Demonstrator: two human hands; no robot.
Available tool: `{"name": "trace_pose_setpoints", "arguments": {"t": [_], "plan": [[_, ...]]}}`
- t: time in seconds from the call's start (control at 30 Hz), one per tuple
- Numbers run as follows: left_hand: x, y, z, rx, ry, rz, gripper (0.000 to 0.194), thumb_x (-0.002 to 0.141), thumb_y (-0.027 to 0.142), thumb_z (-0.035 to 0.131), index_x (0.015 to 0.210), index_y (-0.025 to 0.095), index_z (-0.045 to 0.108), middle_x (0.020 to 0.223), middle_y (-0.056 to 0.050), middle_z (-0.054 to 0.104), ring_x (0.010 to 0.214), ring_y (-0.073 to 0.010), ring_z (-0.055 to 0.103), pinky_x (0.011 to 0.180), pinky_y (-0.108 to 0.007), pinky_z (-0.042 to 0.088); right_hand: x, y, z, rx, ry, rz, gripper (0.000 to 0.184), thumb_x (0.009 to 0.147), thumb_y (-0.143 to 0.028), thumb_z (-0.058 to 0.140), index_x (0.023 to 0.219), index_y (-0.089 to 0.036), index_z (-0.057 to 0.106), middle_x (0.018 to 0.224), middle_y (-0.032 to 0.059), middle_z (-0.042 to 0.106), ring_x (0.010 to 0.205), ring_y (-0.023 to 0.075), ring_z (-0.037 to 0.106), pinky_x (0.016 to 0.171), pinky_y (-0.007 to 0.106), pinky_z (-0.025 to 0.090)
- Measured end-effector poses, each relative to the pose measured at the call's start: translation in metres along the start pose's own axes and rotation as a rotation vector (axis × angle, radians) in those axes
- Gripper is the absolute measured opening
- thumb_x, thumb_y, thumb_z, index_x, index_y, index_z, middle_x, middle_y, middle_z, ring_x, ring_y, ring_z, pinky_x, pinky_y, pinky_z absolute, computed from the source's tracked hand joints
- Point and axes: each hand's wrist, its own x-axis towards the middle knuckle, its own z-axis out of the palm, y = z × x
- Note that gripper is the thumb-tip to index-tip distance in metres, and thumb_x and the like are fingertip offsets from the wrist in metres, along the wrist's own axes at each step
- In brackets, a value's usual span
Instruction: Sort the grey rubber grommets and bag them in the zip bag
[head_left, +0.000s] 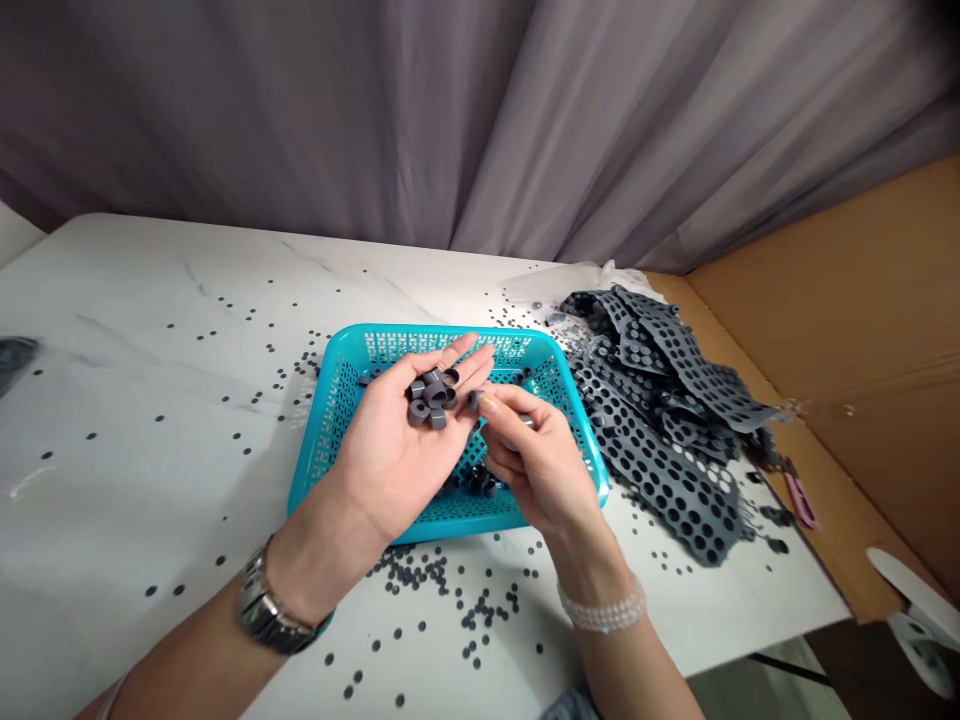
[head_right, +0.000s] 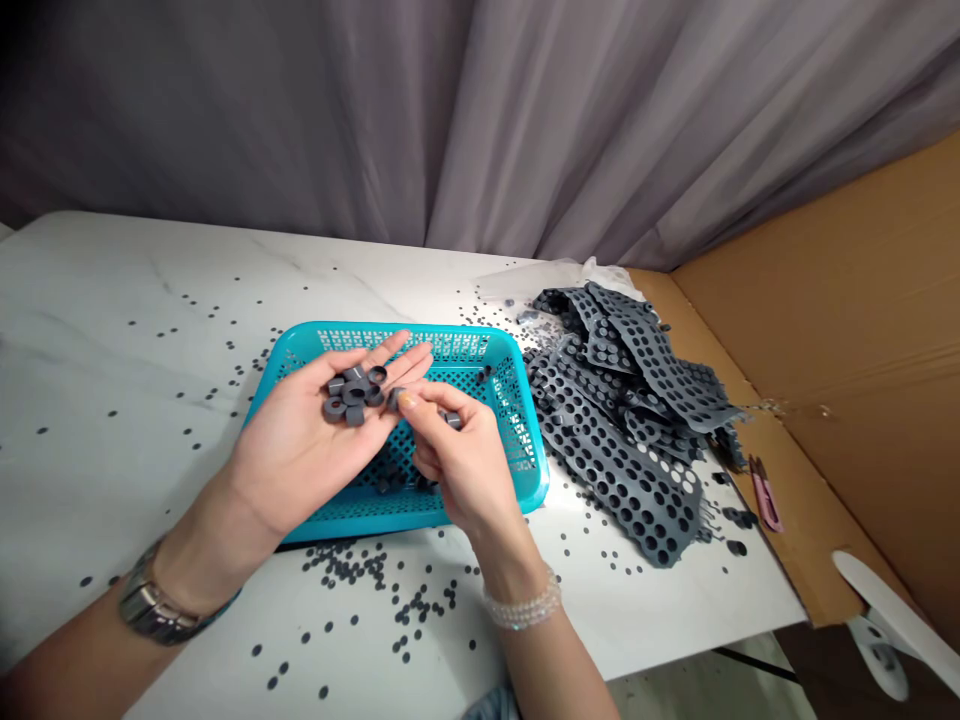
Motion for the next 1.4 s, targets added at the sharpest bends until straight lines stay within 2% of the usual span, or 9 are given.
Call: {"name": "trace_pose_setpoints", "arguments": {"t": [0.2,0.4,0.5,0.63,0.77,0.83,1.0,1.23,1.4], "plan": [[-0.002,-0.001,0.002,0.025,0.028,0.004,0.043,0.084,0.009,0.048,0.127,0.006,0.052,0.119,-0.018,0.065,0.116,-0.0214,0.059,0.103,-0.031,0.045,0.003,-0.007,-0.016,0.504,-0.229,0.267,0.027,0.083,-0.024,0.064,0.064,-0.016,0.047,0.053,-0.01,0.028,0.041,0.0014,0.013,0.032,0.01,0.015],[-0.002,-0.003,0.001,0.038,0.035,0.026,0.045,0.085,0.006,0.046,0.129,0.008,0.05,0.121,-0.017,0.064,0.113,-0.0213,0.061,0.101,-0.031,0.047,0.002,-0.008,-0.019,0.611,-0.284,0.287,0.016,0.085,-0.028,0.056,0.076,-0.015,0.057,0.052,-0.0086,0.033,0.039,0.0018,0.019,0.032,0.01,0.017],[-0.002,-0.003,0.0,0.047,-0.006,0.016,0.046,0.084,0.007,0.048,0.13,0.007,0.05,0.121,-0.019,0.064,0.115,-0.0228,0.06,0.102,-0.033,0.046,0.003,-0.011,-0.018,0.511,-0.23,0.262,0.025,0.086,-0.037,0.051,0.082,-0.015,0.062,0.056,-0.0052,0.042,0.04,0.0028,0.027,0.03,0.011,0.017],[-0.002,-0.001,-0.002,0.06,-0.073,-0.034,0.046,0.083,0.012,0.05,0.128,0.003,0.051,0.125,-0.02,0.061,0.122,-0.0248,0.054,0.106,-0.034,0.042,0.005,-0.012,-0.016,0.307,-0.033,0.122,0.03,0.086,-0.04,0.052,0.072,-0.015,0.062,0.063,-0.0017,0.051,0.04,0.0029,0.033,0.03,0.014,0.015],[-0.001,0.0,-0.003,0.057,-0.095,-0.092,0.05,0.083,0.015,0.05,0.132,0.005,0.049,0.13,-0.017,0.058,0.126,-0.025,0.051,0.108,-0.035,0.04,0.002,-0.009,-0.013,0.026,0.136,-0.121,0.017,0.086,-0.03,0.059,0.098,-0.022,0.067,0.062,-0.0058,0.046,0.041,0.0023,0.027,0.035,0.016,0.016],[-0.001,-0.001,-0.002,0.033,-0.09,-0.116,0.051,0.084,0.015,0.048,0.134,0.004,0.047,0.131,-0.018,0.058,0.125,-0.0246,0.051,0.107,-0.034,0.042,0.0,-0.009,-0.011,-0.19,0.174,-0.235,0.024,0.087,-0.03,0.059,0.109,-0.025,0.066,0.06,-0.0065,0.044,0.043,0.0037,0.025,0.037,0.017,0.019],[-0.002,-0.003,0.003,0.029,-0.03,-0.11,0.05,0.084,0.012,0.044,0.133,0.005,0.048,0.129,-0.018,0.058,0.122,-0.0228,0.054,0.099,-0.029,0.049,-0.006,-0.01,-0.005,-0.671,0.193,-0.478,0.016,0.084,-0.027,0.063,0.099,-0.026,0.071,0.065,-0.0033,0.053,0.053,0.008,0.039,0.05,0.023,0.036],[-0.005,-0.002,0.004,0.068,-0.052,-0.158,0.049,0.084,0.014,0.046,0.132,0.005,0.049,0.122,-0.016,0.063,0.117,-0.0205,0.058,0.098,-0.026,0.049,-0.01,-0.009,-0.003,-0.747,0.165,-0.555,0.019,0.082,-0.02,0.065,0.096,-0.031,0.073,0.074,0.0005,0.06,0.063,0.0137,0.048,0.062,0.031,0.044],[-0.005,-0.003,0.004,0.028,-0.015,-0.17,0.05,0.083,0.011,0.046,0.133,0.006,0.049,0.116,-0.015,0.065,0.118,-0.0191,0.056,0.1,-0.028,0.047,-0.009,-0.009,-0.003,-0.679,0.221,-0.559,0.017,0.08,-0.02,0.067,0.093,-0.03,0.074,0.068,-0.0005,0.057,0.059,0.0128,0.046,0.056,0.028,0.041]]}}
